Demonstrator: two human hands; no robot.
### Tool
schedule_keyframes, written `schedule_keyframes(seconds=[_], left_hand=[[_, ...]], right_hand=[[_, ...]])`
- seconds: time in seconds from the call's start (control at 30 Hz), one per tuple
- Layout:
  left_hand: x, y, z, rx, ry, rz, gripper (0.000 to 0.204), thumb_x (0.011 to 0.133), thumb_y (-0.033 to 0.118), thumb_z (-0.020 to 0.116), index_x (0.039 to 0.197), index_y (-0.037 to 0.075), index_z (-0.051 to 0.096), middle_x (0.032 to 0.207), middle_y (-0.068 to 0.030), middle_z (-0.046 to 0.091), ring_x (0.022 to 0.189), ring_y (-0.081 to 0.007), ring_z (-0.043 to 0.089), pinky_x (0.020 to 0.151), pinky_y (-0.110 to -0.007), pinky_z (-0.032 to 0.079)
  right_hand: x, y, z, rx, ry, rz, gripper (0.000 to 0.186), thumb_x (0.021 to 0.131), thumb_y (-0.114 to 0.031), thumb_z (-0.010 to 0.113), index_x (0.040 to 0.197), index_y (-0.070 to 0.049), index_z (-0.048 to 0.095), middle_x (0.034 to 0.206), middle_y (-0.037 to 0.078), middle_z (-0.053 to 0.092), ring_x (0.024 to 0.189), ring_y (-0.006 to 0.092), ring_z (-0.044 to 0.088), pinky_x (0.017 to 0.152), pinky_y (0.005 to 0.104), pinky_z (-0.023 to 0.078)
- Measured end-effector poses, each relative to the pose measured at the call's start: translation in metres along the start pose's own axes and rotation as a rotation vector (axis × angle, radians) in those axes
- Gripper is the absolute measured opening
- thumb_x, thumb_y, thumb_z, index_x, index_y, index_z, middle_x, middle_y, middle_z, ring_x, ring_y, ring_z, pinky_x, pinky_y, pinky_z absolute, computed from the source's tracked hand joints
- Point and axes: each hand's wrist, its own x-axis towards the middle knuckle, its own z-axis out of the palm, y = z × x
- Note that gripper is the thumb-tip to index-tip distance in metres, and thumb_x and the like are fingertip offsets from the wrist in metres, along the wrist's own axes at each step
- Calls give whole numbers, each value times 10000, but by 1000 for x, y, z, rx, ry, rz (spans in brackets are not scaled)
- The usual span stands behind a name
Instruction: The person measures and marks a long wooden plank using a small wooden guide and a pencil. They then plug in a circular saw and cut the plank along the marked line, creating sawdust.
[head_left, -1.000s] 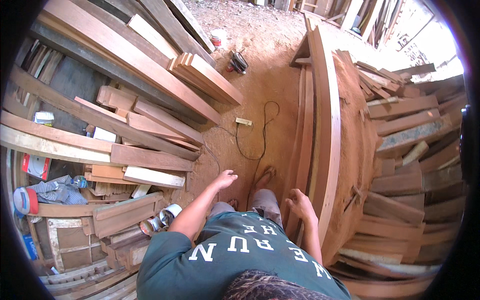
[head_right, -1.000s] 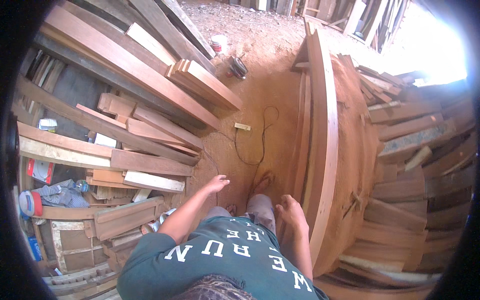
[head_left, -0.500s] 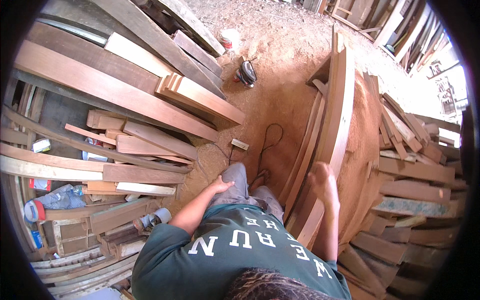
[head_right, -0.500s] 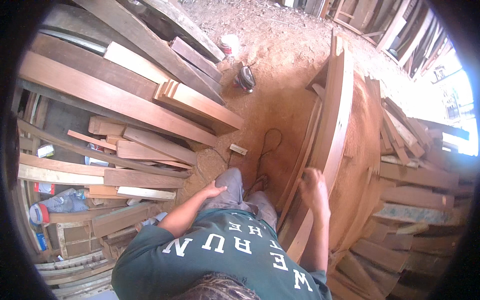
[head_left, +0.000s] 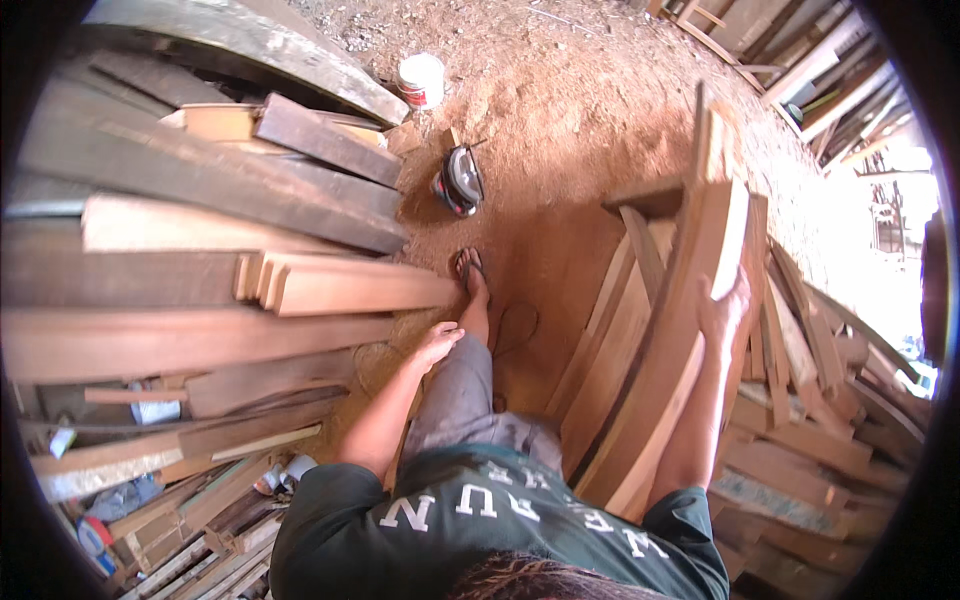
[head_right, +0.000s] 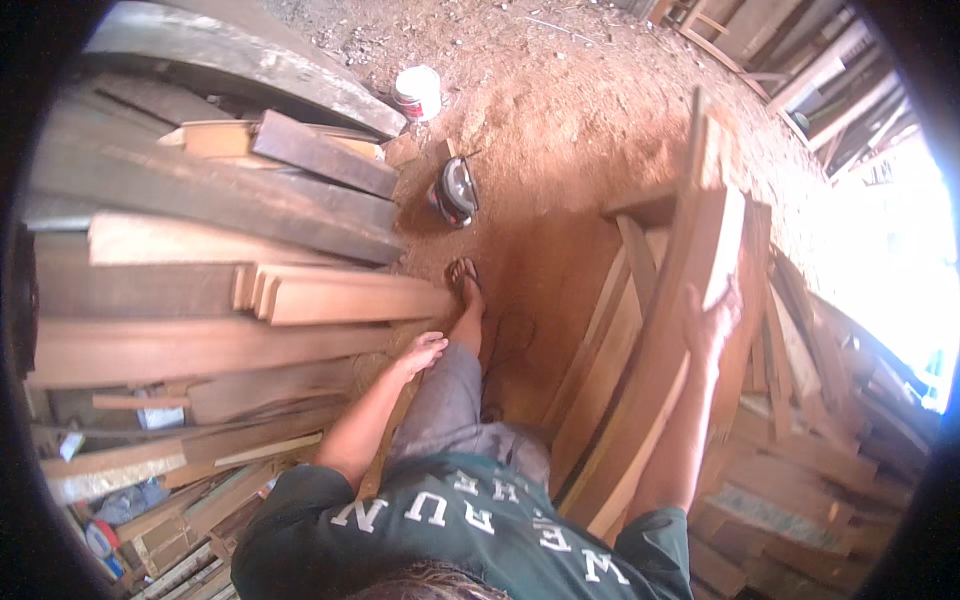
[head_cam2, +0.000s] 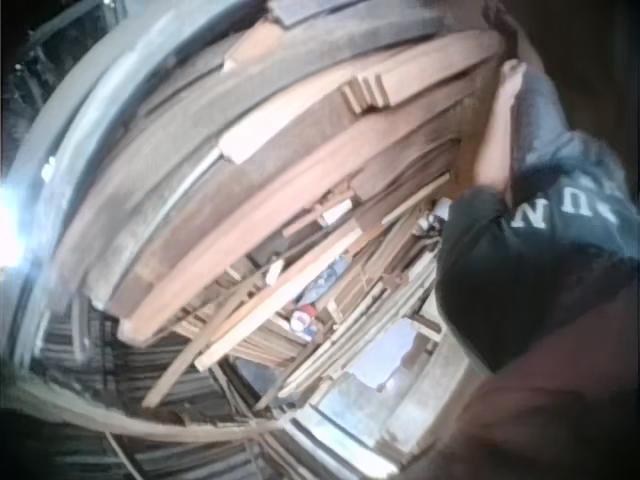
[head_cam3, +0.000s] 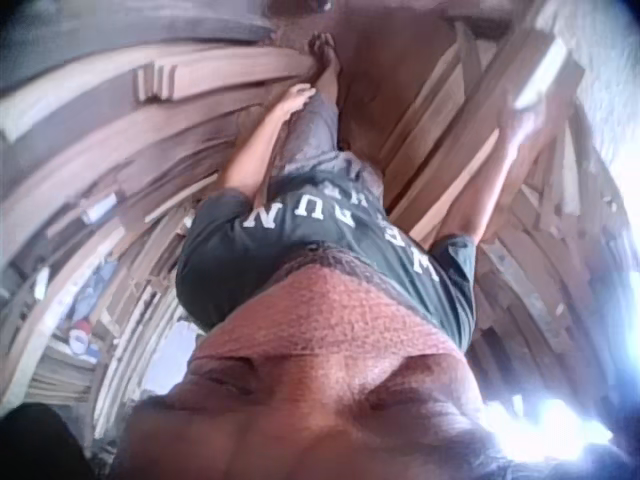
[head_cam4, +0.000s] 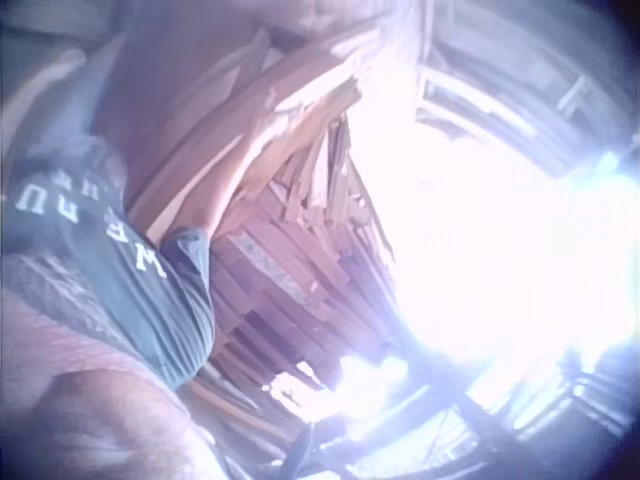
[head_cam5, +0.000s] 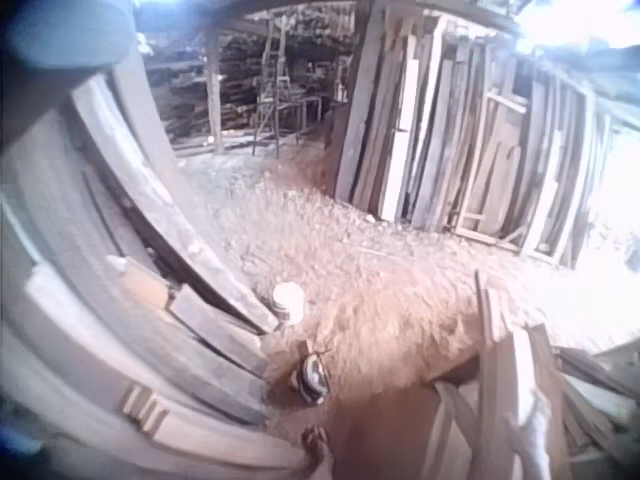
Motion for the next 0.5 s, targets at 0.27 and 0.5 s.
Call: schedule_keyframes(seconds=[0.27,0.5], left_hand=[[340,94,-103,-385,109,-231,641,898,357,796,1430,143,511,1226,-45,661,1065,-210,622,913,-419,530],[540,143,-168,-355,257,-231,697,750,109,808,1378,67,511,1327,-62,616,1295,-243,529,1124,-484,369]], right_hand=[[100,53,116,-291,-110,328,944,912,-421,713,1608,3,237,1628,302,262,1507,439,289,1236,541,259],[106,68,123,-422,-77,309,830,953,-295,698,1609,-66,245,1319,245,547,1124,312,600,942,439,511]])
